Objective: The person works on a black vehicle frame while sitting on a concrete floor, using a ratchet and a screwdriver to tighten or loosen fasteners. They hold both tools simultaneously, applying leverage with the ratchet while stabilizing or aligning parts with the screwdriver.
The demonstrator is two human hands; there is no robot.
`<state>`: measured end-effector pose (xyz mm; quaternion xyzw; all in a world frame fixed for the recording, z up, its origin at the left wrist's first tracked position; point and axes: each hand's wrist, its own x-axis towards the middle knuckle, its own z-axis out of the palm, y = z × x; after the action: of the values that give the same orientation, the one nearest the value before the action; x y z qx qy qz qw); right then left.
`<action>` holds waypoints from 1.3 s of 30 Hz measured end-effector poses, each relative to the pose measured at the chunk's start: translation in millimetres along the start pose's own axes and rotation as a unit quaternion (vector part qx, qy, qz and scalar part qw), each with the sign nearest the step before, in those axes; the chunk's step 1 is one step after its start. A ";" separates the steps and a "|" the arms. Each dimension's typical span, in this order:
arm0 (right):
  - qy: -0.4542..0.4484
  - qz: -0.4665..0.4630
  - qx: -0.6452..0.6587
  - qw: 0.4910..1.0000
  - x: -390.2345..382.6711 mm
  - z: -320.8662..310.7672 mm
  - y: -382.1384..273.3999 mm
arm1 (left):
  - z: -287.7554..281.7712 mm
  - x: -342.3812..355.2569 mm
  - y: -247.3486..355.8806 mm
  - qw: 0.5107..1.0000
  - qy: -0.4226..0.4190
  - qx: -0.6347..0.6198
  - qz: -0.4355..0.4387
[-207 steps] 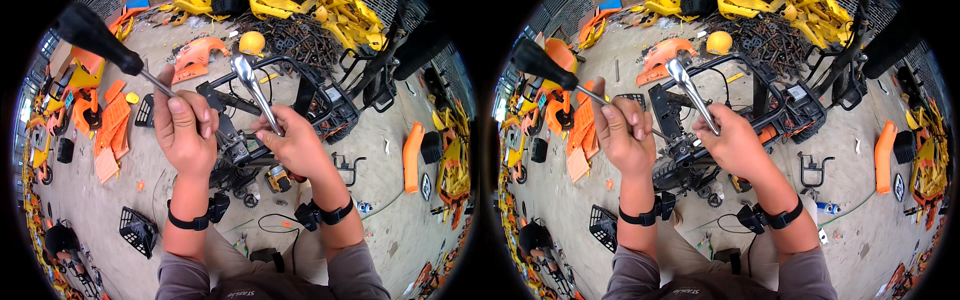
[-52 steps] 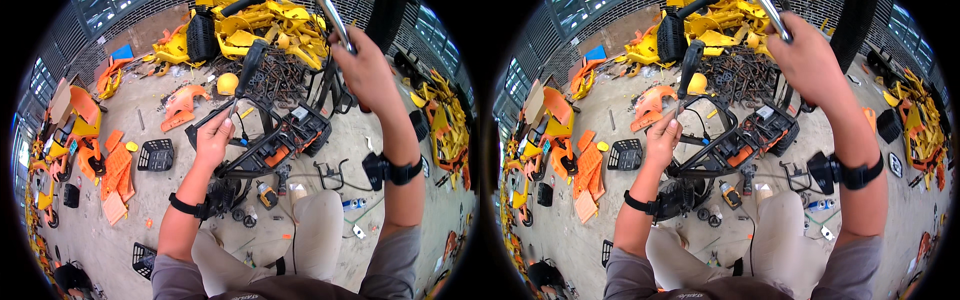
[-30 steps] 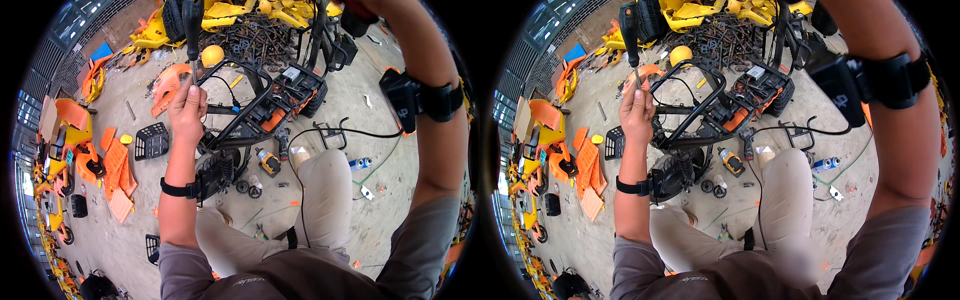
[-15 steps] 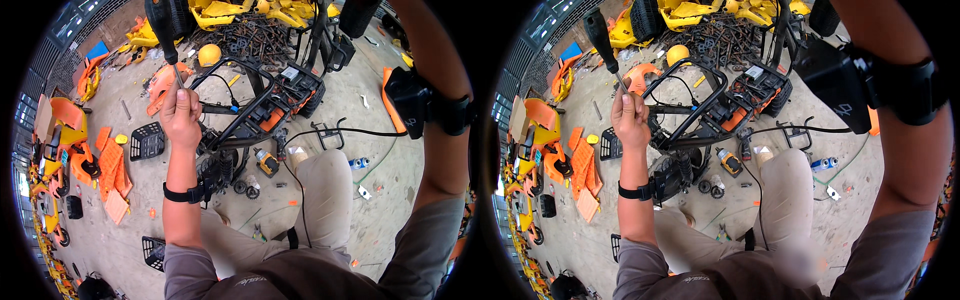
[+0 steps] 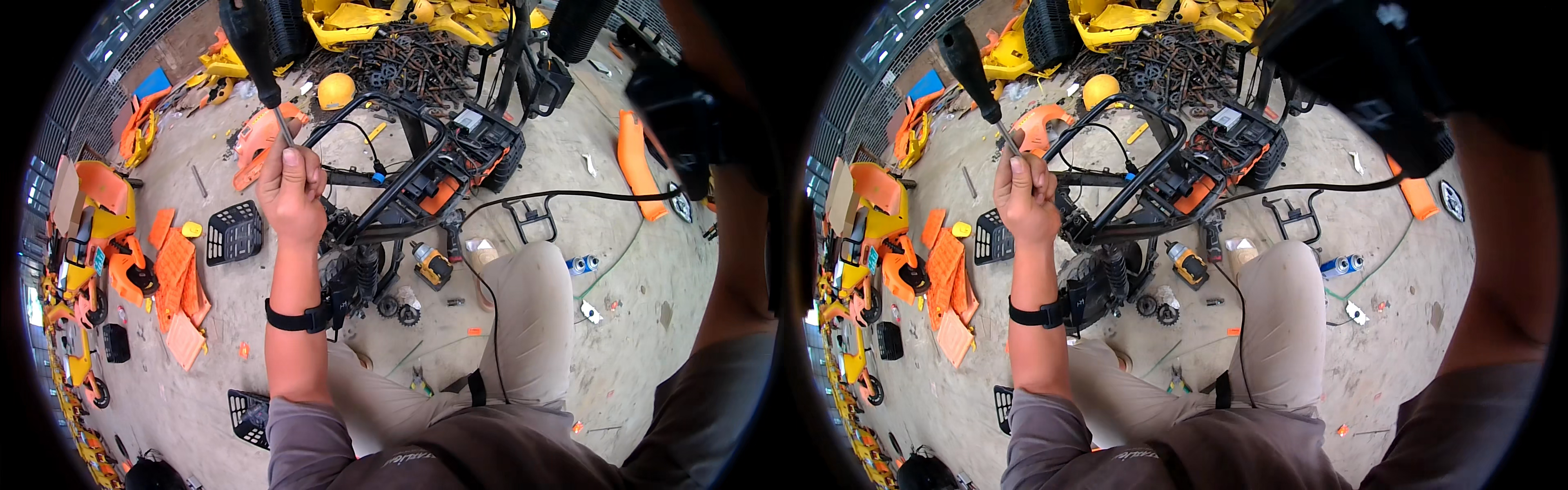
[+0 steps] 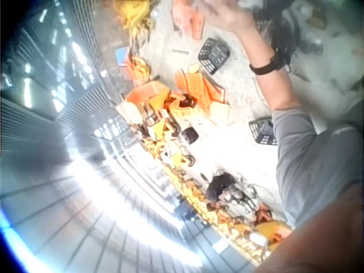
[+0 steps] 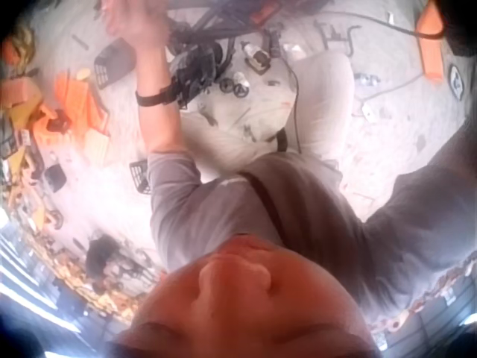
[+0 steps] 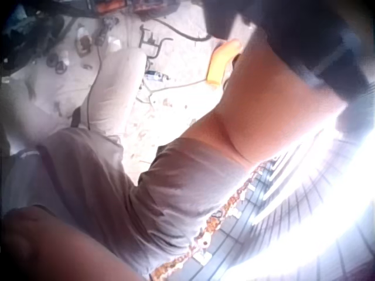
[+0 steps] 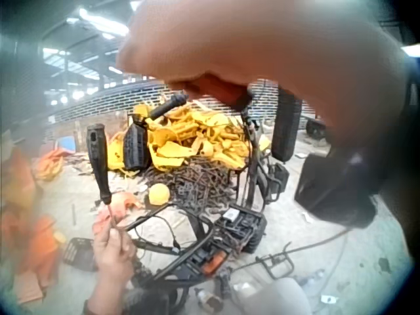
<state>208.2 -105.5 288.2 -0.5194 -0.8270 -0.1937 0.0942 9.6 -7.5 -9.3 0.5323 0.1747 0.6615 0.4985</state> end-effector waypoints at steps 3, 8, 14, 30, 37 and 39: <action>0.004 -0.051 -0.019 0.998 1.5 25.2 -2.3 | -19.9 -3.5 13.5 0.999 0.017 0.032 0.011; -0.034 -0.009 -0.039 0.999 -12.4 11.4 0.8 | 6.4 -1.3 -3.7 1.000 -0.011 -0.015 0.019; -0.011 -0.028 0.027 0.999 -0.2 31.2 -7.6 | -25.7 -5.7 11.1 1.000 -0.013 0.012 0.026; -0.017 -0.014 0.059 0.998 -2.7 24.7 -9.6 | -11.8 0.6 3.5 0.999 -0.028 -0.015 0.013; -0.012 0.009 0.108 0.994 9.6 22.4 -9.8 | -19.2 -4.0 8.8 1.000 0.021 -0.019 0.007; -0.019 0.041 0.147 0.988 15.7 21.4 -10.5 | -22.2 -5.1 5.5 1.000 0.019 0.005 0.022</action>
<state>192.8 -87.7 272.1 -0.5365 -0.8263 -0.0563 0.1618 -12.8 -7.6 -16.1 0.5262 0.1753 0.6814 0.4777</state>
